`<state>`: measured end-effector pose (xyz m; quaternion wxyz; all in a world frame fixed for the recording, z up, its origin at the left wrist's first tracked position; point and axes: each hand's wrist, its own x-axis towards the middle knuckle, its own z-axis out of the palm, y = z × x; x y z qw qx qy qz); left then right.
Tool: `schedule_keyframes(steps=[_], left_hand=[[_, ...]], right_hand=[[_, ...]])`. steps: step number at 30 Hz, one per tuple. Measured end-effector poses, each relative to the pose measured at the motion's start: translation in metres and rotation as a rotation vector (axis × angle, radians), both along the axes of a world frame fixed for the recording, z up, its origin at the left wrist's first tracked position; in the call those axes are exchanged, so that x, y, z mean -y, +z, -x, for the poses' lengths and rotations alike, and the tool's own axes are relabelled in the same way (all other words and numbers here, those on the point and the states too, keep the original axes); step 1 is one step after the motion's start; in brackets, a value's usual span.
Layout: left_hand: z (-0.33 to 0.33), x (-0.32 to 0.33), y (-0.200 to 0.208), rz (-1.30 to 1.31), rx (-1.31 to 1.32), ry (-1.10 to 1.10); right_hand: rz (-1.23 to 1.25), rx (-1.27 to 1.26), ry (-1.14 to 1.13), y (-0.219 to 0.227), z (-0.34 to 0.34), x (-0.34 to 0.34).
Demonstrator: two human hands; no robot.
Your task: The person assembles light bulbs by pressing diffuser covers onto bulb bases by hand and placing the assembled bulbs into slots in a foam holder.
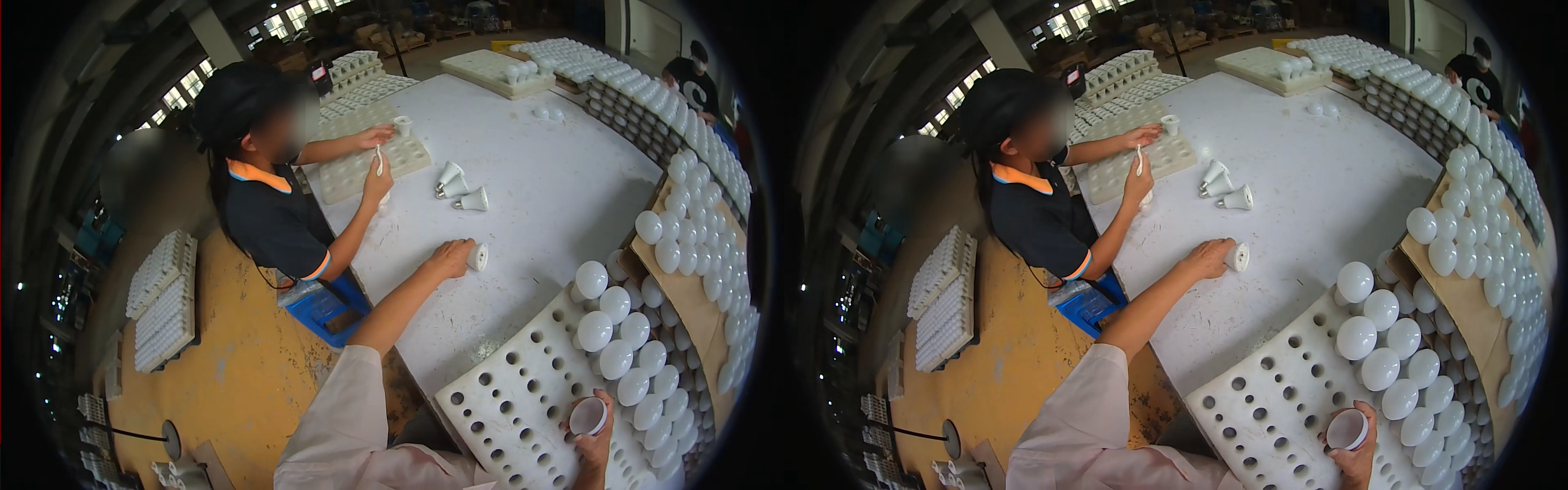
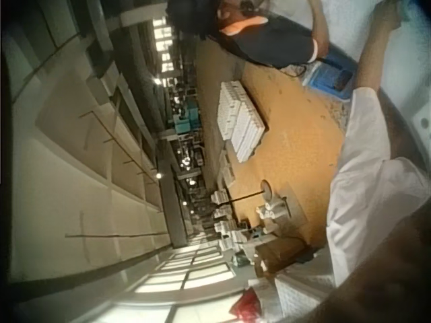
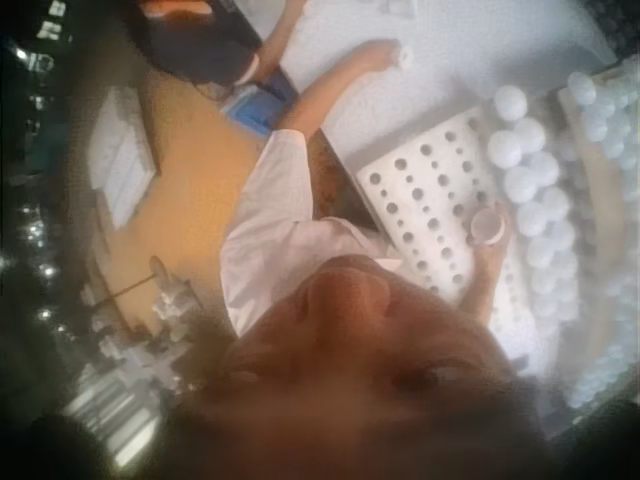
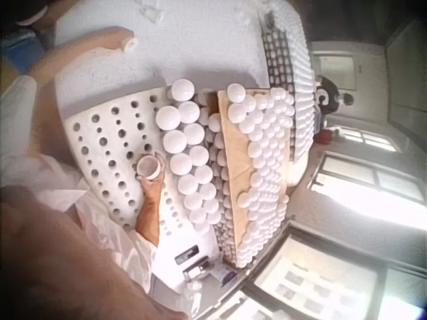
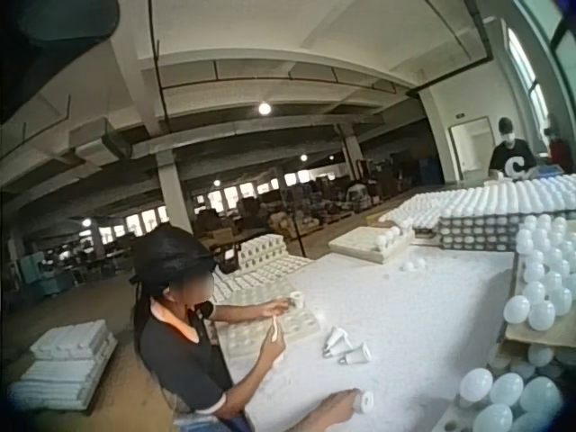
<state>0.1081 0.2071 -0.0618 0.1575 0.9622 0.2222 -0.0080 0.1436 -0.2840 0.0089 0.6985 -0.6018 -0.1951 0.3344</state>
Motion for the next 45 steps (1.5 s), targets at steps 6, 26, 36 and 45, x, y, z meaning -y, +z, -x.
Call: schedule_keyframes(steps=[6, 26, 36, 45], left_hand=[[0.042, 0.051, 0.012, 0.185, 0.111, 0.066], [0.113, 0.236, 0.079, 1.512, 0.142, -0.349], [0.096, 0.259, 0.076, 1.427, -0.015, -0.447], [0.091, 0.256, 0.076, 1.386, -0.126, -0.443]], right_hand=[[-0.061, 0.058, 0.023, -0.006, -0.001, -0.004], [0.082, 0.431, 0.109, 0.010, 0.028, -0.006], [0.091, 0.374, 0.208, 0.006, 0.033, 0.001], [0.145, 0.364, 0.249, 0.006, 0.033, -0.002]])
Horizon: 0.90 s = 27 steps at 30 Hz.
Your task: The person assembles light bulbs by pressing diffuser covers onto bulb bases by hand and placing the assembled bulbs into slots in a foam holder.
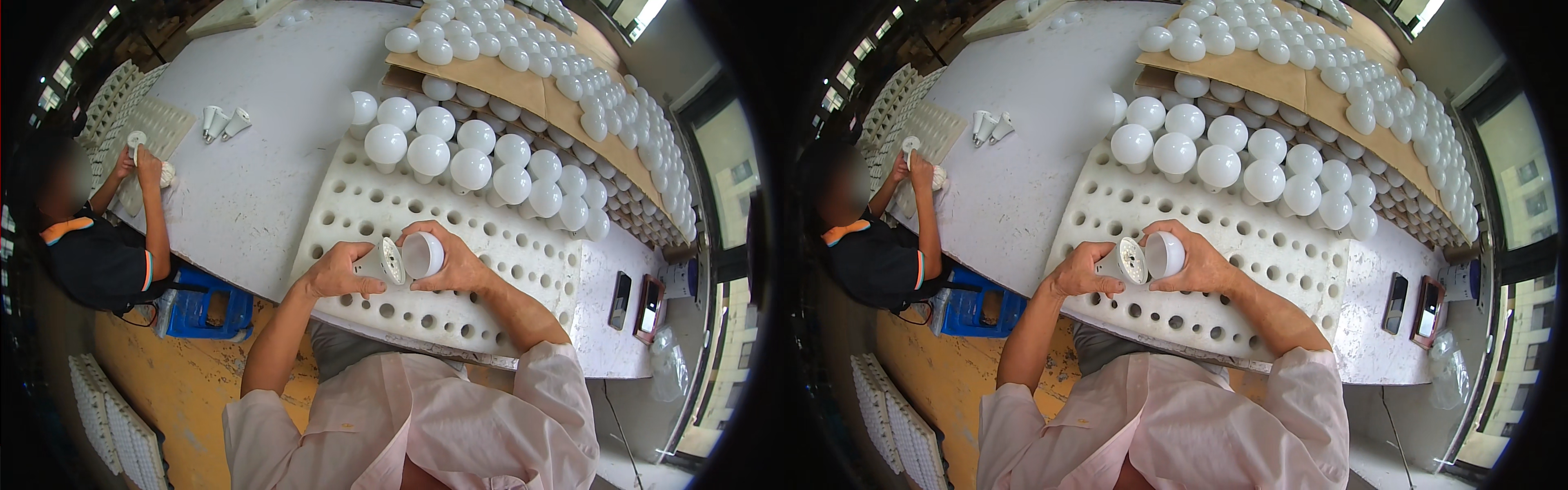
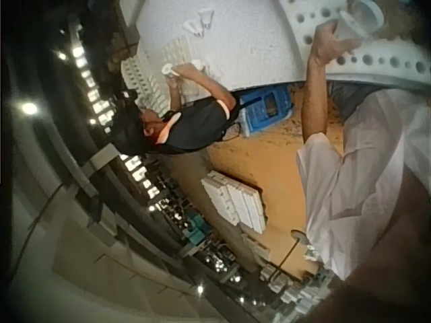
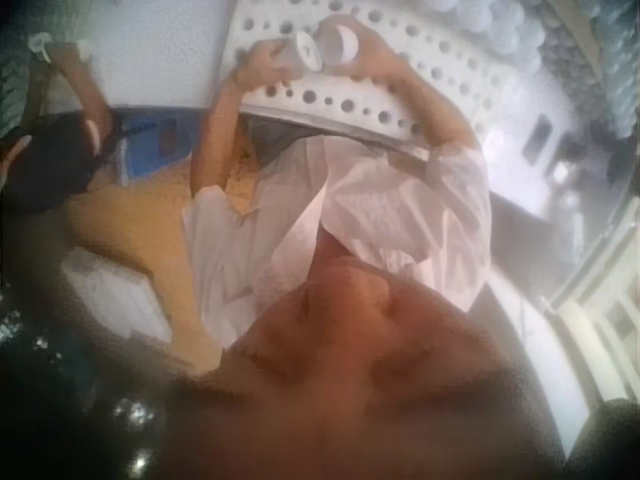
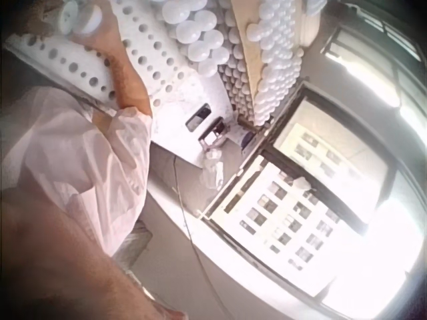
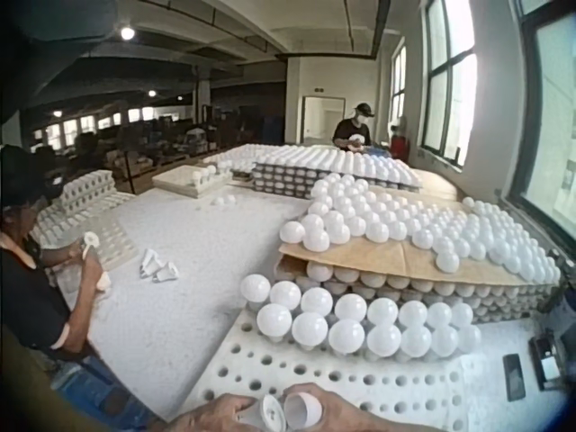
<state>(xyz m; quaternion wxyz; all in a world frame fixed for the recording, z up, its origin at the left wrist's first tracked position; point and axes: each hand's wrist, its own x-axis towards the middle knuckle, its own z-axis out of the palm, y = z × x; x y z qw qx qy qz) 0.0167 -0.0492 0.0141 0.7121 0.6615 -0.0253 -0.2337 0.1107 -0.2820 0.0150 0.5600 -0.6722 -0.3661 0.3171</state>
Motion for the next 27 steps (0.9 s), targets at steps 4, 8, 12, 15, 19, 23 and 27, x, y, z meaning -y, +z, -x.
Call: schedule_keyframes(steps=[4, 8, 12, 15, 19, 23, 27], left_hand=[[-0.001, 0.000, 0.002, -0.012, 0.006, -0.010], [-0.001, 0.002, 0.002, -0.036, 0.002, -0.012], [-0.001, 0.005, 0.001, -0.072, -0.006, -0.008], [0.000, 0.006, -0.003, -0.143, -0.028, -0.019], [0.001, 0.008, -0.001, -0.148, -0.022, -0.014], [0.000, 0.010, 0.001, -0.171, -0.017, -0.006], [0.000, 0.011, -0.003, -0.217, -0.004, -0.015]], right_hand=[[0.029, 0.039, 0.007, 0.002, 0.000, -0.001], [0.092, 0.098, 0.018, 0.007, 0.002, -0.003], [0.174, 0.264, 0.044, 0.013, 0.007, -0.005], [0.232, 0.398, 0.082, 0.013, 0.010, -0.007], [0.311, 0.456, 0.119, 0.013, 0.013, -0.009], [0.297, 0.510, 0.130, 0.011, 0.013, -0.009], [0.306, 0.515, 0.121, 0.013, 0.016, -0.010]])
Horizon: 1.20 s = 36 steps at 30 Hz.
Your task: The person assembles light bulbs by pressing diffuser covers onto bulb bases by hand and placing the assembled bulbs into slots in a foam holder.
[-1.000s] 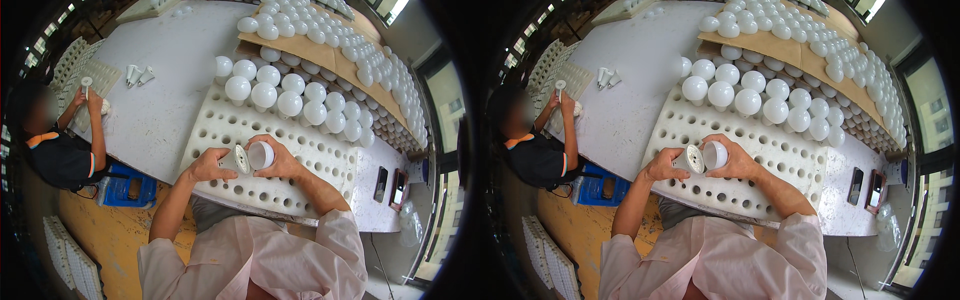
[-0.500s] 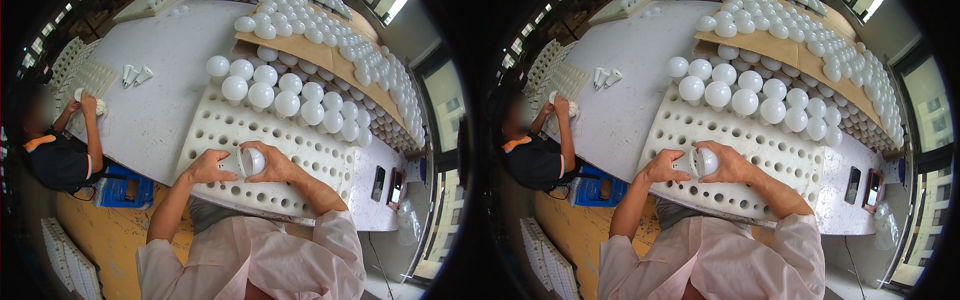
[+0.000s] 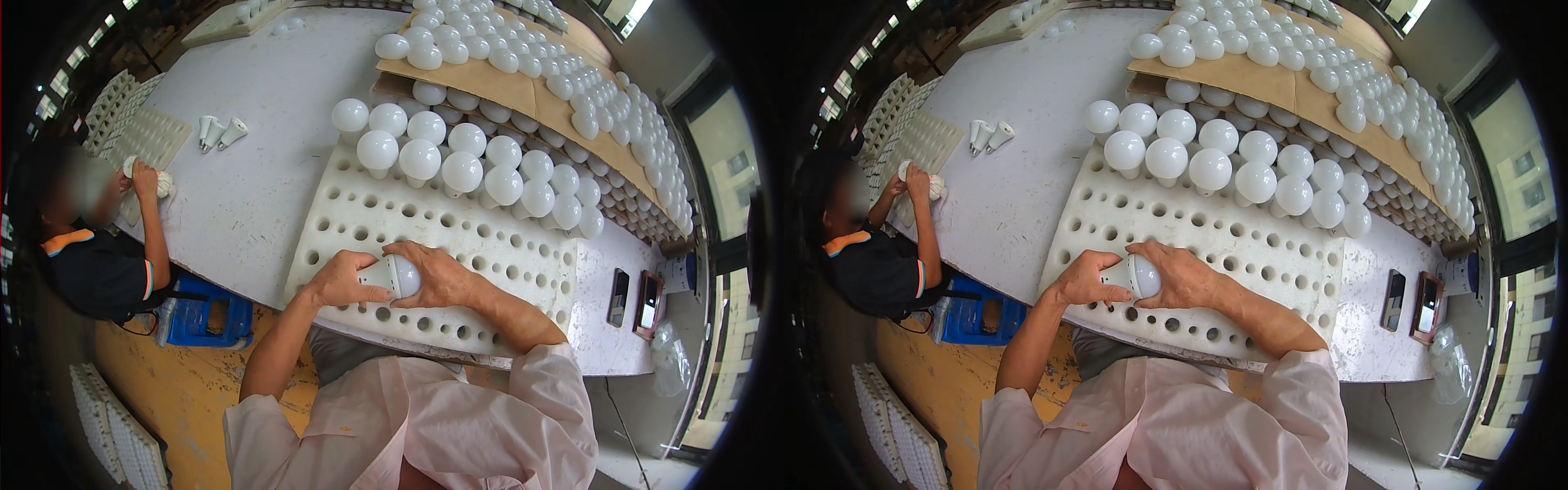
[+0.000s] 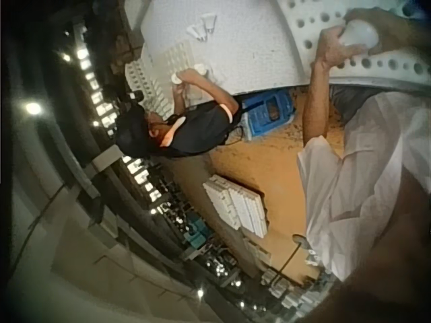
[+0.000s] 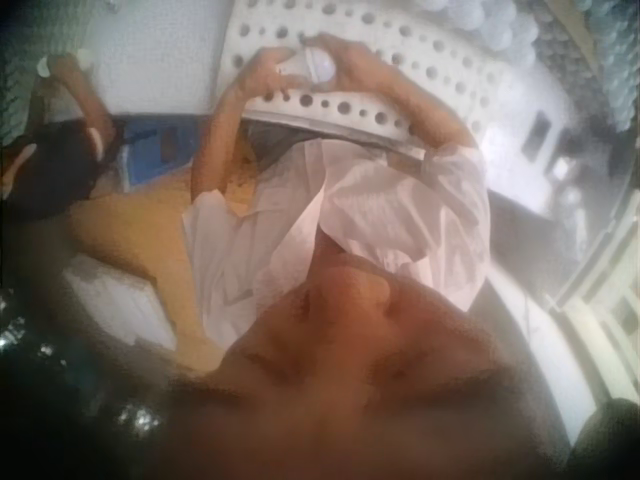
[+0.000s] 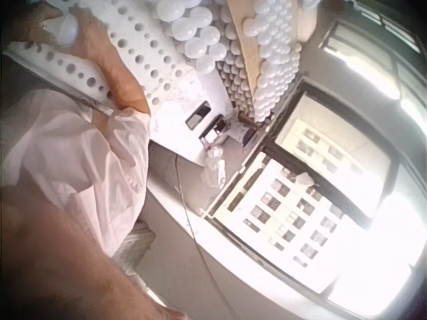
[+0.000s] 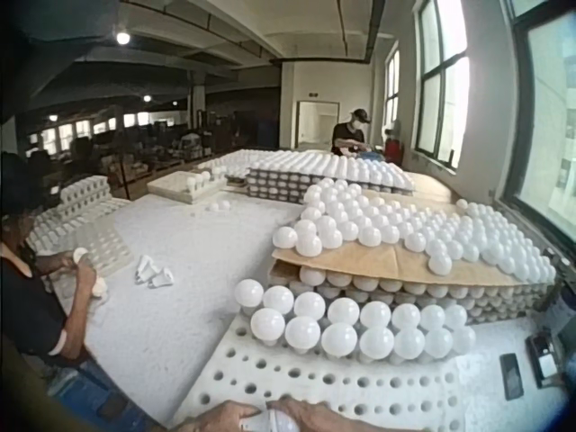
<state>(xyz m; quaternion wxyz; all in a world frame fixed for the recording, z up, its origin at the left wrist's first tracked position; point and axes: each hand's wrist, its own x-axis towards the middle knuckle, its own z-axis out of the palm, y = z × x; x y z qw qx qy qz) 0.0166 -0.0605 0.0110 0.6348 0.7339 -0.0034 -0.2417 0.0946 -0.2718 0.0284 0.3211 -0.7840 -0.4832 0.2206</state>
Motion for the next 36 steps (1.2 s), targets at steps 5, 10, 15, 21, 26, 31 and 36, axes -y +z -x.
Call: schedule_keyframes(steps=[5, 10, 15, 21, 26, 31, 36], left_hand=[[0.000, 0.005, 0.005, -0.038, 0.038, 0.004], [-0.004, 0.007, -0.004, -0.267, 0.215, -0.060], [-0.006, 0.014, 0.003, -0.227, 0.125, -0.068], [-0.007, 0.014, 0.009, -0.295, 0.132, -0.090], [-0.003, 0.023, 0.022, -0.227, 0.151, -0.122], [0.000, 0.030, 0.020, -0.150, 0.080, -0.136], [0.008, 0.035, 0.015, -0.185, 0.230, -0.040]], right_hand=[[-0.103, 0.079, 0.007, -0.004, 0.005, 0.002], [-0.153, 0.133, 0.030, -0.007, 0.007, 0.002], [-0.209, 0.233, 0.044, -0.011, 0.008, 0.004], [-0.353, 0.321, 0.063, -0.008, 0.008, 0.004], [-0.488, 0.458, 0.204, -0.010, 0.010, 0.004], [-0.693, 0.318, 0.212, -0.014, 0.013, 0.003], [-0.694, 0.196, 0.197, -0.012, 0.008, -0.003]])
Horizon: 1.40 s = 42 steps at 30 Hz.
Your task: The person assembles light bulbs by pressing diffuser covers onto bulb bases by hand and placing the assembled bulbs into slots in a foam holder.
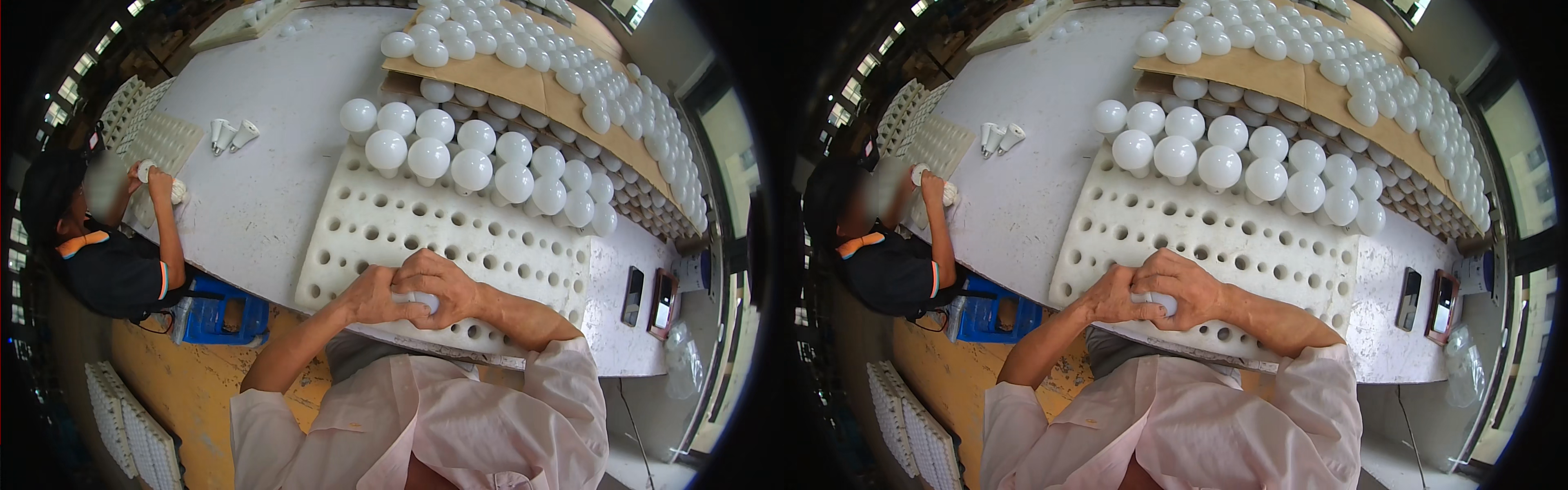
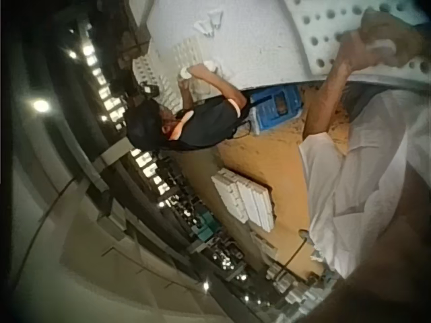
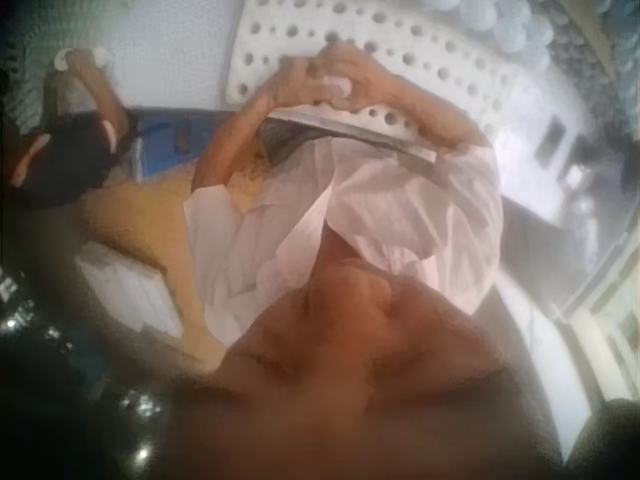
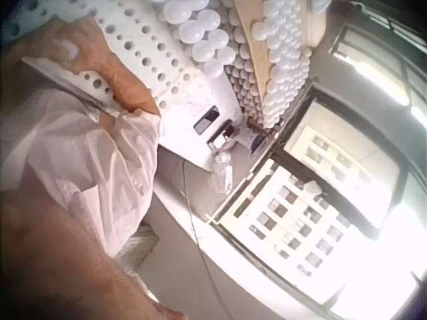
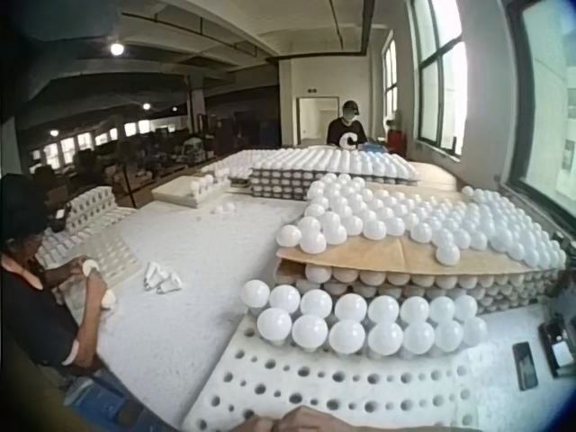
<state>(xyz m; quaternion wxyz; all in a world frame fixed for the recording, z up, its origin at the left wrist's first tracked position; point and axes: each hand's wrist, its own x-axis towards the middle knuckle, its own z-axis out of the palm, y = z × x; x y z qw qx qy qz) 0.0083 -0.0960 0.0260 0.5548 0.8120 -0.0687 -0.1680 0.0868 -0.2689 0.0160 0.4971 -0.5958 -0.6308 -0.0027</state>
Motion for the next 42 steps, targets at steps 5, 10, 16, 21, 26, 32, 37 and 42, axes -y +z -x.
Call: schedule_keyframes(steps=[5, 10, 16, 21, 26, 32, 37, 42], left_hand=[[0.000, 0.009, 0.001, -0.114, -0.021, 0.017], [0.003, 0.013, 0.004, -0.145, -0.093, -0.027], [0.009, 0.012, 0.008, -0.175, -0.103, -0.053], [0.006, 0.009, 0.000, -0.055, 0.015, -0.008], [0.000, 0.007, -0.014, 0.344, -0.096, 0.081], [0.004, -0.005, -0.024, 0.310, 0.069, 0.257], [0.027, -0.040, -0.016, 0.063, 0.287, 0.564], [0.056, -0.082, -0.039, -0.250, 0.394, 0.899]], right_hand=[[-0.021, -0.063, -0.008, -0.006, 0.004, 0.006], [-0.061, -0.086, -0.001, -0.007, 0.011, 0.007], [-0.076, -0.079, 0.005, -0.005, 0.017, 0.007], [-0.034, -0.062, -0.008, 0.001, 0.009, 0.002], [0.133, -0.320, -0.260, 0.005, 0.003, 0.012], [0.321, -0.396, -0.321, -0.003, -0.005, 0.018], [0.192, -0.223, -0.424, 0.013, -0.025, 0.020], [0.046, 0.057, -0.404, 0.062, -0.052, -0.015]])
